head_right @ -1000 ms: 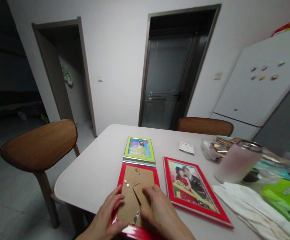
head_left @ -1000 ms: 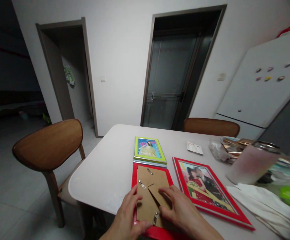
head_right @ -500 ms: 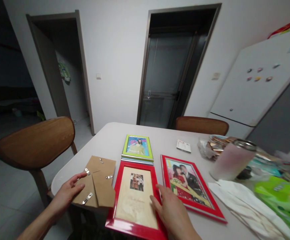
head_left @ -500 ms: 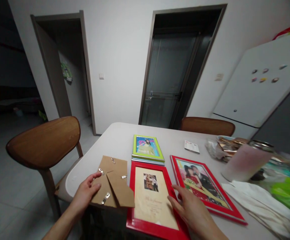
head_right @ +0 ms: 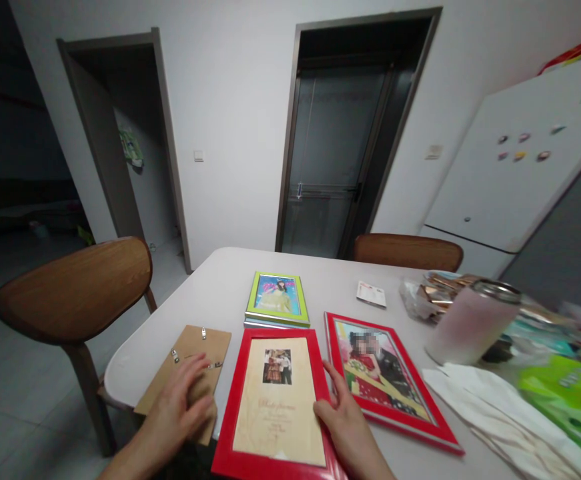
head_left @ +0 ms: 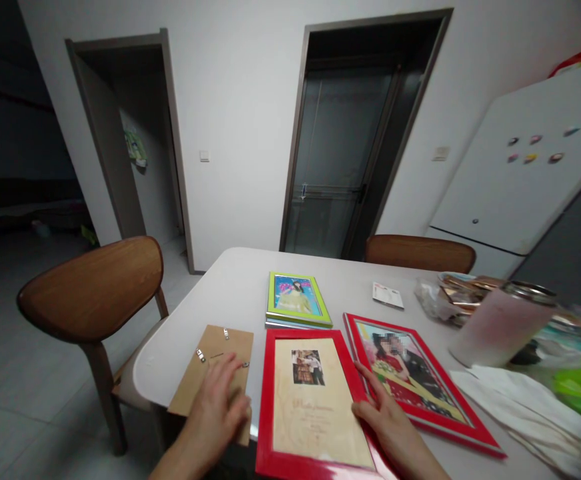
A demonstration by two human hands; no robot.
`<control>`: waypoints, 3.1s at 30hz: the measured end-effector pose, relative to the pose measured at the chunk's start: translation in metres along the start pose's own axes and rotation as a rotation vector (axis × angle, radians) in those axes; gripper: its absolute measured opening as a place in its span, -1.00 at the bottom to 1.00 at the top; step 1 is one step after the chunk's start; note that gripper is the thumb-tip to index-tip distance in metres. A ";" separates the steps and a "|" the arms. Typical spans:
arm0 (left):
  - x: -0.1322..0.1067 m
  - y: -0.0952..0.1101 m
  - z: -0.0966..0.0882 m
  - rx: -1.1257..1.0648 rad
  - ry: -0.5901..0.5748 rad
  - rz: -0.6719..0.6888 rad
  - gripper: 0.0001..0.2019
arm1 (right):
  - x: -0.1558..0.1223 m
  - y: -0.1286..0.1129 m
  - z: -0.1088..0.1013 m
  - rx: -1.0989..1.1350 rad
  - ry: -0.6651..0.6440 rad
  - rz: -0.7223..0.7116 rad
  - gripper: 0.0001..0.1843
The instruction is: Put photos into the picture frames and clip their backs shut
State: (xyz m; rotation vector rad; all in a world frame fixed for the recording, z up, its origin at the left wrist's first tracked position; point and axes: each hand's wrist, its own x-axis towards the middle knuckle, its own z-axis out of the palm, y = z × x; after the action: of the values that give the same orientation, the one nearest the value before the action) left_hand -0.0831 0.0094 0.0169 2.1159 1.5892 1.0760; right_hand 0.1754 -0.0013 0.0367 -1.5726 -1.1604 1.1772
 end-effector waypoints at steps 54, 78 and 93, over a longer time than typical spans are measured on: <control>0.003 0.058 0.017 -0.819 0.234 -0.221 -0.65 | -0.002 -0.036 0.084 0.431 -0.184 -0.097 -0.53; -0.018 0.035 0.036 -0.078 -0.376 0.172 -0.61 | 0.050 0.010 0.019 0.063 -0.076 -0.042 -0.44; -0.015 0.042 0.037 0.099 -0.450 0.240 -0.70 | 0.048 0.008 0.021 -1.113 0.182 -0.312 -0.68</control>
State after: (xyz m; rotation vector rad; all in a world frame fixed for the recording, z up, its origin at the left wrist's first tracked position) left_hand -0.0292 -0.0120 0.0118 2.4415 1.2203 0.5289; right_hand 0.1628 0.0448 0.0145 -2.0766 -2.0030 0.0961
